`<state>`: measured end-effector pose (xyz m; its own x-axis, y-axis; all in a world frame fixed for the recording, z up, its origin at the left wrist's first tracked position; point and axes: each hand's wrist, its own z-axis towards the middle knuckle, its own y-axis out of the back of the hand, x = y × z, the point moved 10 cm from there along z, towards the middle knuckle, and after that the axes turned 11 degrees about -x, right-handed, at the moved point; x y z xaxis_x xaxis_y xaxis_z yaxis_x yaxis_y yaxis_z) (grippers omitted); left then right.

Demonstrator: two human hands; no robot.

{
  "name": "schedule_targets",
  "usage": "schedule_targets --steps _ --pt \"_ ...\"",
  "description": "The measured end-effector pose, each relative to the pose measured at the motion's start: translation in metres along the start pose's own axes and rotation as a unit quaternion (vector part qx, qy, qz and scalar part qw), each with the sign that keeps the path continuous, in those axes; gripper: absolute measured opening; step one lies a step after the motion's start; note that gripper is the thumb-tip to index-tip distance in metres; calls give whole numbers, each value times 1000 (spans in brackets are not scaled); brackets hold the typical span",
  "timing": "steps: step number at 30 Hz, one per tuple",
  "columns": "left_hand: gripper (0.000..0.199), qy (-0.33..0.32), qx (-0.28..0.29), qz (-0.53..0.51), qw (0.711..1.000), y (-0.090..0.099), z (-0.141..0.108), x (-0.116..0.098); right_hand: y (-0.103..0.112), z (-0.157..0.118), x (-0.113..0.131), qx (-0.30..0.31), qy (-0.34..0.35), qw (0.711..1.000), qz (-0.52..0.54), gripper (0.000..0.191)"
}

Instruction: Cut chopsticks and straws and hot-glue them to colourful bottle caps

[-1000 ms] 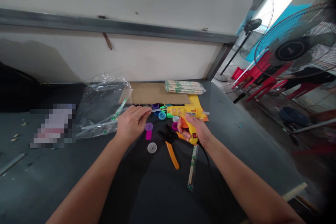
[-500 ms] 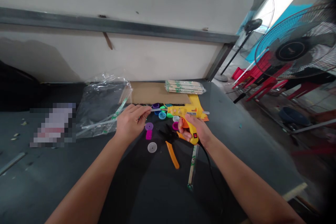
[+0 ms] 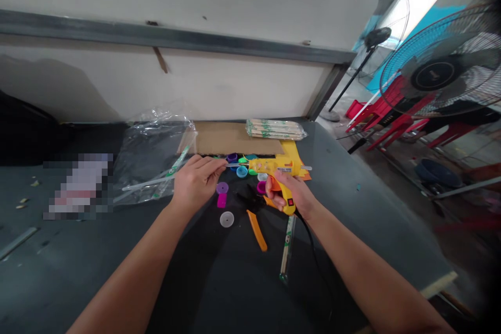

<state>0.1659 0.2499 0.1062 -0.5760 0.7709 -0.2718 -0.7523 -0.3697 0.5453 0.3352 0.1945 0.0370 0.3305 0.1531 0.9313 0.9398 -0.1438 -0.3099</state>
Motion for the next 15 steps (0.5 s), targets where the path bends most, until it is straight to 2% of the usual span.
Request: schedule_targets --steps 15 --pt "14 -15 -28 -13 999 4 1 -2 0 0 2 4 9 1000 7 39"
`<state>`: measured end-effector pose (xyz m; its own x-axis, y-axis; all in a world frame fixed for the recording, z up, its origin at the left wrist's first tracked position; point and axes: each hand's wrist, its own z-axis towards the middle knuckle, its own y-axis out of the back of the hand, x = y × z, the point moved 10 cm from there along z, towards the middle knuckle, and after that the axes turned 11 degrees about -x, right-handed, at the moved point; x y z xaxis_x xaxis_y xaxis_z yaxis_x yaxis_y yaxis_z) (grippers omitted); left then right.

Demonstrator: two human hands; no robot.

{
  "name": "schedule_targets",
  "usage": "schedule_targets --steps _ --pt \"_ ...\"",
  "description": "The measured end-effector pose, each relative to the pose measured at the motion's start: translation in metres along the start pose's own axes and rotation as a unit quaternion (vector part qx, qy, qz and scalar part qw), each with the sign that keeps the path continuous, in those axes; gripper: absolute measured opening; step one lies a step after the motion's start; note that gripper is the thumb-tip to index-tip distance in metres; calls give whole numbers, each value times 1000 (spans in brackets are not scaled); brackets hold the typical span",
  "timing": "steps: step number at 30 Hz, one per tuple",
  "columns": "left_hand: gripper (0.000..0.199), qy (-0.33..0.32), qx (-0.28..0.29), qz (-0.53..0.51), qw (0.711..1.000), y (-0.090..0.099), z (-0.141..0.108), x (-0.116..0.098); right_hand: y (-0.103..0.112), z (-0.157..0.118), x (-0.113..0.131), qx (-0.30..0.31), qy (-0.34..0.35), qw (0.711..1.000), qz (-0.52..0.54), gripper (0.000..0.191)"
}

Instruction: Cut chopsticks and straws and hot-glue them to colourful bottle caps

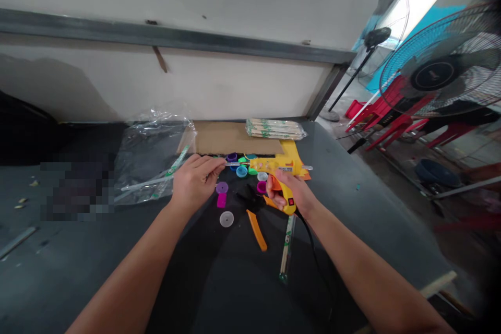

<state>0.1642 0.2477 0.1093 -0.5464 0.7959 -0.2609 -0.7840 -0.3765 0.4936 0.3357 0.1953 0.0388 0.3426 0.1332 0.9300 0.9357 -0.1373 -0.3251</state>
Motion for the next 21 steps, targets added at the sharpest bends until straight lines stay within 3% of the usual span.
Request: schedule_targets --steps 9,16,21 --pt "15 -3 -5 2 1000 3 2 0 2 -1 -3 -2 -12 1000 1 38" --pt "14 -42 -5 -25 999 0 1 -10 2 0 -2 0 -4 1000 2 38" --pt "14 -24 -5 -14 1000 -1 0 -5 0 -1 -2 6 -8 1000 0 38"
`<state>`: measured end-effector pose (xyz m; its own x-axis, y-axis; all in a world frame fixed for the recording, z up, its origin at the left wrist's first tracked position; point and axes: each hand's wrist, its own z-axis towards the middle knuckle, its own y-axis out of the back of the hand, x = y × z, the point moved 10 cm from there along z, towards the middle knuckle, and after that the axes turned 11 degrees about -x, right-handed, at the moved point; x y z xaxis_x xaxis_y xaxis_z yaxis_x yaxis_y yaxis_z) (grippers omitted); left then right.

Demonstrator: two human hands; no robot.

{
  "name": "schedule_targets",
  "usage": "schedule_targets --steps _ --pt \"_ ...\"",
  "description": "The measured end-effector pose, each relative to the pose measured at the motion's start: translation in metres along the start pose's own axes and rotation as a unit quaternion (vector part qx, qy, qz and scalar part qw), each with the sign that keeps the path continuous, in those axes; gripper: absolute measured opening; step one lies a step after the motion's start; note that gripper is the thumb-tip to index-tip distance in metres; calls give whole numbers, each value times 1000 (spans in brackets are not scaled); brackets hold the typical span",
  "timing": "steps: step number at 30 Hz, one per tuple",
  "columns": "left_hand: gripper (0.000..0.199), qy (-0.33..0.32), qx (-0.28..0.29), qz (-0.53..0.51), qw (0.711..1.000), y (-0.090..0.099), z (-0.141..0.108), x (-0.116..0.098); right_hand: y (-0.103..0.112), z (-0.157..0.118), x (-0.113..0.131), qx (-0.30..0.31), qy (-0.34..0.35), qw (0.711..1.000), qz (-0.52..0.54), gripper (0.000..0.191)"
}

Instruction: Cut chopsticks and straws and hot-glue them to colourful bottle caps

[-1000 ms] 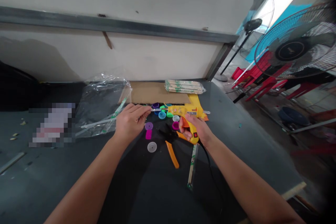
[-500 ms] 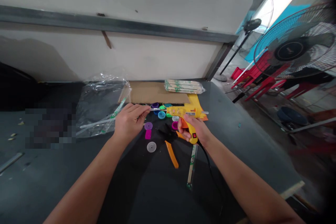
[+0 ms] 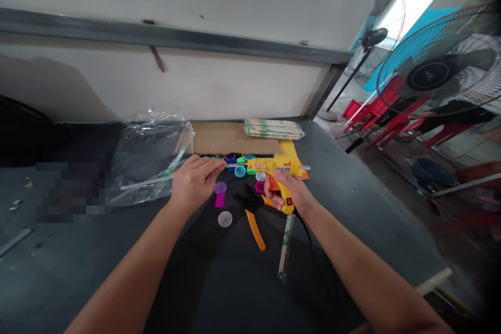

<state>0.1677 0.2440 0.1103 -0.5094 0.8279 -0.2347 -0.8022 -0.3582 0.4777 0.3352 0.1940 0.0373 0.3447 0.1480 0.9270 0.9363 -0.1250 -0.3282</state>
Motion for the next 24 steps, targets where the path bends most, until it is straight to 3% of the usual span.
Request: schedule_targets --steps 12,24 --pt "13 5 -9 -2 1000 3 2 0 1 -1 0 -3 -5 1000 9 38" --pt "12 2 -11 -20 1000 5 4 1 -2 -1 -3 33 -14 999 37 40"
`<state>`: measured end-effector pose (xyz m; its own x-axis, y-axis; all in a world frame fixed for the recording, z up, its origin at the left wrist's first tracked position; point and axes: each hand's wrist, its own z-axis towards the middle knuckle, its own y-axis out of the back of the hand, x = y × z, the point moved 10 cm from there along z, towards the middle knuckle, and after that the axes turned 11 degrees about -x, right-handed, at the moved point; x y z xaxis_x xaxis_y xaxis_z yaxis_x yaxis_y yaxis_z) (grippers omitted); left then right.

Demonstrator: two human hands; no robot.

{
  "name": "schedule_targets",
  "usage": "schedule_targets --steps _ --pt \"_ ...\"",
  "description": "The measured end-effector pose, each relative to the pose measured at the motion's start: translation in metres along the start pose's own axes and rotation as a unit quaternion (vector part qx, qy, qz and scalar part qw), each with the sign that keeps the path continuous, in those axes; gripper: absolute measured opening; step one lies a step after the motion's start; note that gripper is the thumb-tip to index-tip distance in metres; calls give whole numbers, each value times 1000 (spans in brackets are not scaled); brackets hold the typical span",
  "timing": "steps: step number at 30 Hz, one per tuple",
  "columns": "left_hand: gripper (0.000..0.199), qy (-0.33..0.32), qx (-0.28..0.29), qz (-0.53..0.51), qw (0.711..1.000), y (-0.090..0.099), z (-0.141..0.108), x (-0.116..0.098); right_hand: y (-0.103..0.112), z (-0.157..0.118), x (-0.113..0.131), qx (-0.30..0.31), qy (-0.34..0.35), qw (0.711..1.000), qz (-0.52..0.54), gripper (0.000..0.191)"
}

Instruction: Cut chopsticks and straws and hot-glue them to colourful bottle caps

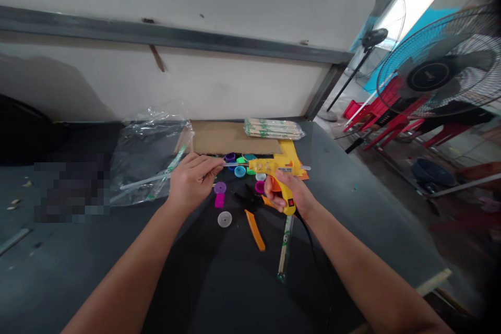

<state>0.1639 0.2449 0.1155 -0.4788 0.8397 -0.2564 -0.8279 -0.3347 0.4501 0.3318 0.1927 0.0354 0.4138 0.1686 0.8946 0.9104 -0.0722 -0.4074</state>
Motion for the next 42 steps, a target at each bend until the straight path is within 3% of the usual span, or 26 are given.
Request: schedule_targets --steps 8,15,21,29,36,42 --pt "13 2 -2 -3 1000 2 2 -3 -12 -2 -4 74 -54 991 93 38" --pt "13 2 -9 -5 1000 4 2 -5 -13 -2 -9 88 -82 986 115 40" --pt "12 2 -10 -5 1000 5 3 -7 -7 0 -9 59 -58 993 89 38" --pt "11 10 14 3 1000 1 2 -6 2 0 -8 1 -20 999 31 20" --pt "10 10 35 30 999 -3 -2 -4 -4 -2 -8 32 -4 999 22 16" --pt "11 14 61 48 997 -7 -5 -4 0 -2 -10 26 28 998 -55 20"
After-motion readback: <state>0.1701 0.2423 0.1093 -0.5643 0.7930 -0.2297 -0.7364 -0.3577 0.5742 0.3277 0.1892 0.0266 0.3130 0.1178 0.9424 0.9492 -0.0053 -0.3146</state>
